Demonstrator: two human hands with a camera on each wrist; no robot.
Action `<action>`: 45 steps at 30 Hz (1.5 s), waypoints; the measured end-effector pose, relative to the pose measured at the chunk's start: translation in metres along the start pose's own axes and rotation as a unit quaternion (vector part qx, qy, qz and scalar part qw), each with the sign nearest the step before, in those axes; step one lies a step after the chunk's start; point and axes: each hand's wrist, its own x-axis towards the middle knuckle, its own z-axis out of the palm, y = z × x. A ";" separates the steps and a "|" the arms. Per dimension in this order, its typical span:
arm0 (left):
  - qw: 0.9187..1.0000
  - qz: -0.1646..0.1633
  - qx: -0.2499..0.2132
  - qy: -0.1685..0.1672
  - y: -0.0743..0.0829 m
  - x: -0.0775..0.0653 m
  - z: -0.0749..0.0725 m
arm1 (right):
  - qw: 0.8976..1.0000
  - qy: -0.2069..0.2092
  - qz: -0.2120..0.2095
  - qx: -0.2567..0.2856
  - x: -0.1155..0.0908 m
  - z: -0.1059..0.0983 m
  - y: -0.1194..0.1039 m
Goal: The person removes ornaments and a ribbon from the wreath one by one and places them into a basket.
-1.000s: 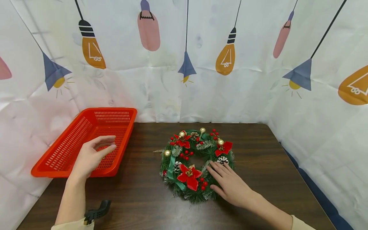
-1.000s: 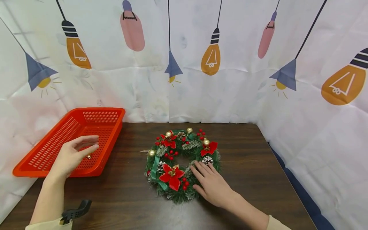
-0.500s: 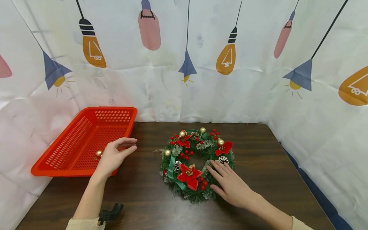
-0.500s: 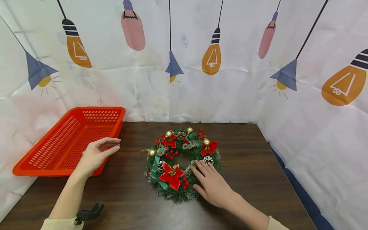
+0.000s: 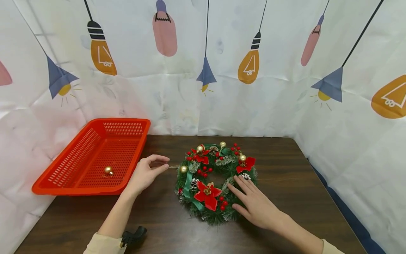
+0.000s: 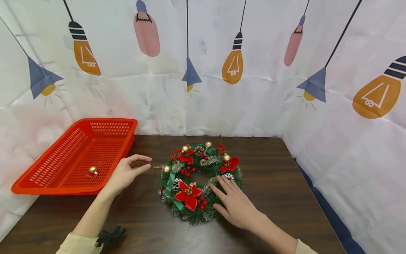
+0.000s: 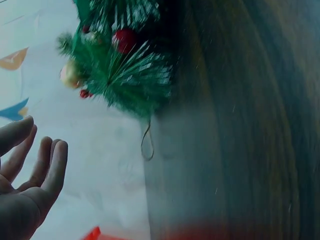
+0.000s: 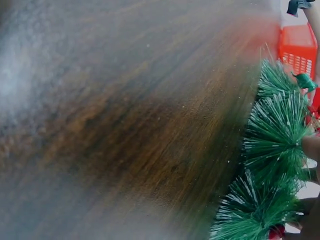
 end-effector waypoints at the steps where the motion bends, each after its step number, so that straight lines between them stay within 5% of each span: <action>1: 1.000 0.001 0.000 -0.003 0.000 0.001 0.002 | 1.000 0.000 0.002 0.002 0.000 0.000 0.000; 19: 0.999 -0.006 -0.019 -0.042 0.002 0.014 0.037 | 1.000 -0.001 0.030 0.000 -0.002 0.001 0.001; 32: 0.994 -0.001 -0.006 -0.108 0.001 0.020 0.043 | 1.000 0.002 0.029 -0.002 -0.002 0.001 0.003; 45: 0.994 0.013 0.001 -0.104 0.003 0.022 0.043 | 1.000 0.014 0.021 -0.003 -0.003 0.000 0.002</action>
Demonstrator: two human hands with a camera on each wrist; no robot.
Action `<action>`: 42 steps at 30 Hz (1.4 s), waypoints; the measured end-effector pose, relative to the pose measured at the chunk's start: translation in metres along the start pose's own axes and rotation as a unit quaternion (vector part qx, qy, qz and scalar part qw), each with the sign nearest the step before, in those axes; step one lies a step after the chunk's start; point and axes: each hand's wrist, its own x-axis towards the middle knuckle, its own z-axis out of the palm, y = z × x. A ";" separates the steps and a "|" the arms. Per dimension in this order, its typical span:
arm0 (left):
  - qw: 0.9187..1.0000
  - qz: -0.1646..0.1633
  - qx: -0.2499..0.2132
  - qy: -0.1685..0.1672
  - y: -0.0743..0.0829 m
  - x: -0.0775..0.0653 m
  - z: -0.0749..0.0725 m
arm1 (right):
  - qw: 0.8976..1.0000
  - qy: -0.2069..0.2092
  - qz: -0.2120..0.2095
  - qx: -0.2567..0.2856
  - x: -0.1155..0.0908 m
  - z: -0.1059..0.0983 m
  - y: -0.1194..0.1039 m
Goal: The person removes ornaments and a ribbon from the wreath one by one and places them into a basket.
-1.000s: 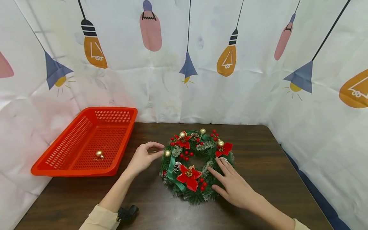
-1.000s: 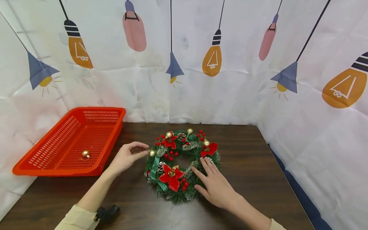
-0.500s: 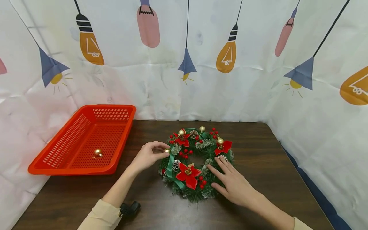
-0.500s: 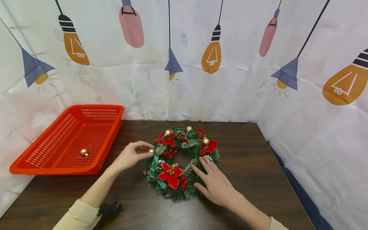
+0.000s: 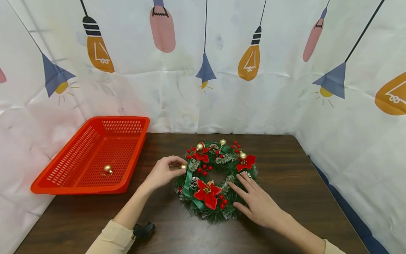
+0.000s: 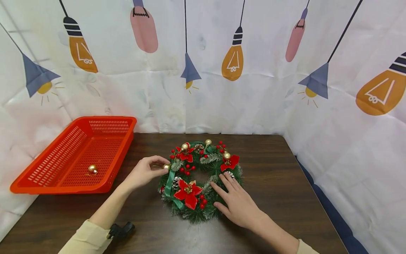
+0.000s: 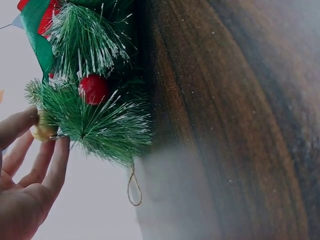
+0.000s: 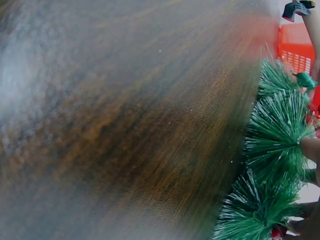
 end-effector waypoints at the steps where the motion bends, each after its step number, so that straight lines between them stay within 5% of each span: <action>1: 1.000 -0.002 -0.002 0.001 0.000 0.000 0.000 | 1.000 -0.001 0.000 0.001 0.000 0.000 0.000; 42: 0.999 0.027 -0.033 0.030 0.018 0.000 -0.014 | 1.000 -0.022 0.010 0.003 0.001 -0.001 -0.001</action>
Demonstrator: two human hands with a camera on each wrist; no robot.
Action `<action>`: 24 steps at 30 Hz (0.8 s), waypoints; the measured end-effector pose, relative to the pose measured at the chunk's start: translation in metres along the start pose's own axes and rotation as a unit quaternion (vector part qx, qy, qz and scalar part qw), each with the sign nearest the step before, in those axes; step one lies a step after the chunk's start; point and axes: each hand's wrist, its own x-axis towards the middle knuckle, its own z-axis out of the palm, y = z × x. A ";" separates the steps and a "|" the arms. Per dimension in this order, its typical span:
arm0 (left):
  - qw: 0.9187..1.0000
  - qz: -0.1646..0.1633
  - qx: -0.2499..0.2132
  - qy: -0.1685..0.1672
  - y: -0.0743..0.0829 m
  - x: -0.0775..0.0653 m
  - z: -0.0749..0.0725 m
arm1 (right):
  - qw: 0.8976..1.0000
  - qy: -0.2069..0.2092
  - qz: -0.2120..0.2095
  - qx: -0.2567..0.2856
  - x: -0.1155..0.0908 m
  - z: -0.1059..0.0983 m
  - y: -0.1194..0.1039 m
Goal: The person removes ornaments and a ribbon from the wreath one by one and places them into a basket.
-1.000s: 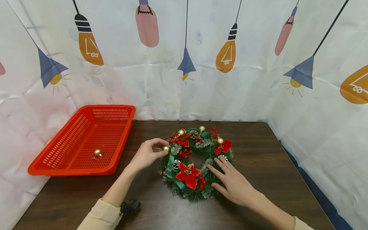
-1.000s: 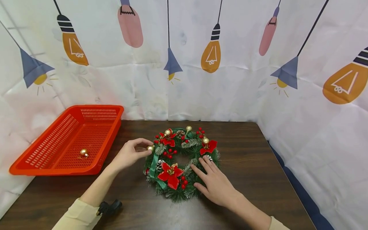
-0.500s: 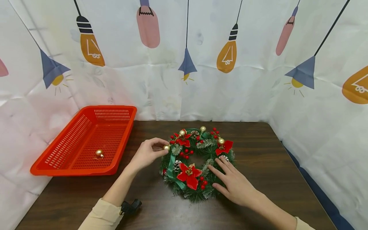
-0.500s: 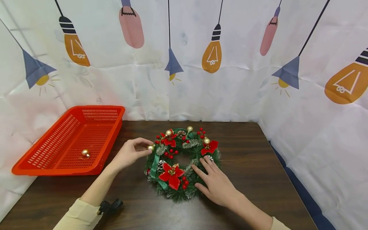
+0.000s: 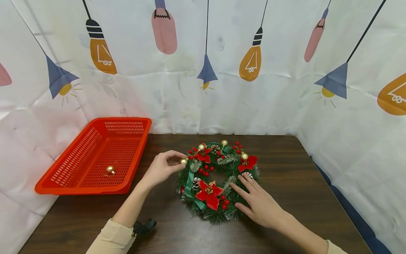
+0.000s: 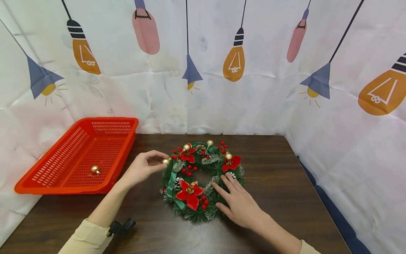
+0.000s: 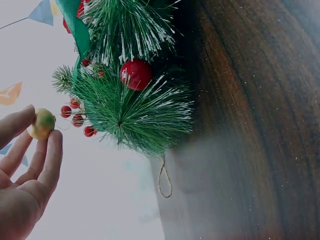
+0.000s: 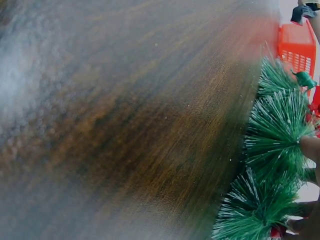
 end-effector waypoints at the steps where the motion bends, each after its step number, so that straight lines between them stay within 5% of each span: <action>1: 1.000 0.000 0.001 -0.001 0.001 0.000 0.000 | 1.000 -0.001 0.001 0.000 0.000 0.000 0.000; 24: 1.000 0.013 -0.010 -0.019 0.015 0.001 0.002 | 1.000 0.002 -0.003 0.000 -0.001 -0.001 0.000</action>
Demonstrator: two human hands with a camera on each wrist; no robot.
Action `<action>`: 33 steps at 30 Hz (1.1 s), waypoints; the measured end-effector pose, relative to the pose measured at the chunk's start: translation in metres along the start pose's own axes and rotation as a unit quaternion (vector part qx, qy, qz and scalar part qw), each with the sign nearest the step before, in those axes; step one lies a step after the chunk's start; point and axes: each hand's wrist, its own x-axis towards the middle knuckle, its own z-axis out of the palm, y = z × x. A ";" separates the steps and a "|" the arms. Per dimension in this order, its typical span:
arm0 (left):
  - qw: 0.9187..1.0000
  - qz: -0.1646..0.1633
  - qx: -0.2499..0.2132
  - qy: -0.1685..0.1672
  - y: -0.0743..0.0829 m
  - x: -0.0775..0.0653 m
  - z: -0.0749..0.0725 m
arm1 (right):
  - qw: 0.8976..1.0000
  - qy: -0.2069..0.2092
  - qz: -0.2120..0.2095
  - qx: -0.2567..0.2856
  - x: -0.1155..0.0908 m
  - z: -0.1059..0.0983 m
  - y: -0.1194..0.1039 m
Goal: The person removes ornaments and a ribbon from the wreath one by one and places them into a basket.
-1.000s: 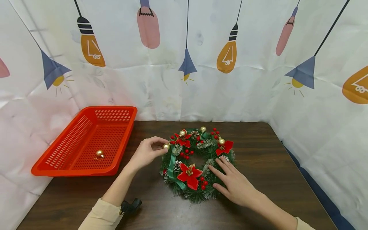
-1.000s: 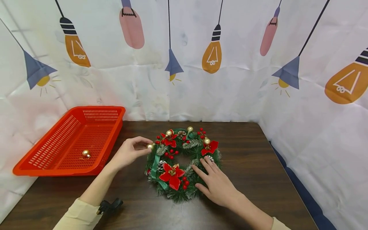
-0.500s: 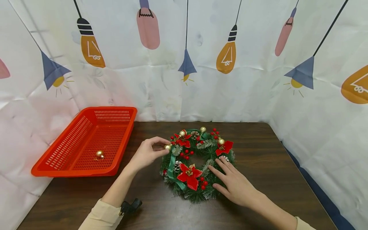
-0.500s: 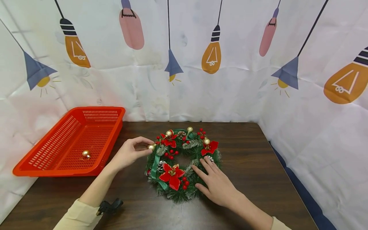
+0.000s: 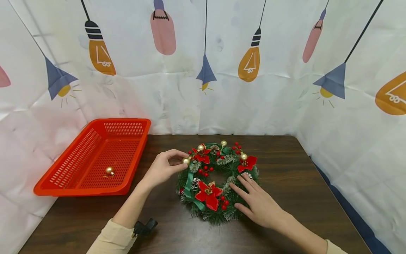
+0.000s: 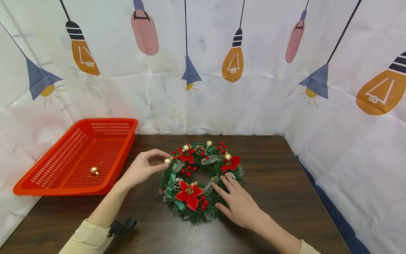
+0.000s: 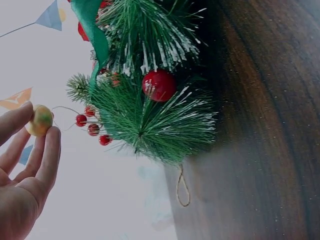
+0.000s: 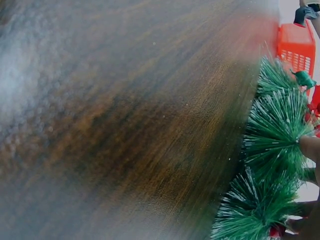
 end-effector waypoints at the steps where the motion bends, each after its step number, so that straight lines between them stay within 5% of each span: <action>1: 1.000 0.001 0.000 0.001 0.001 0.000 -0.001 | 1.000 0.001 0.000 0.000 0.000 0.000 0.000; 33: 0.996 0.030 -0.029 0.081 0.012 -0.013 -0.042 | 1.000 0.005 -0.002 -0.004 -0.001 0.000 -0.001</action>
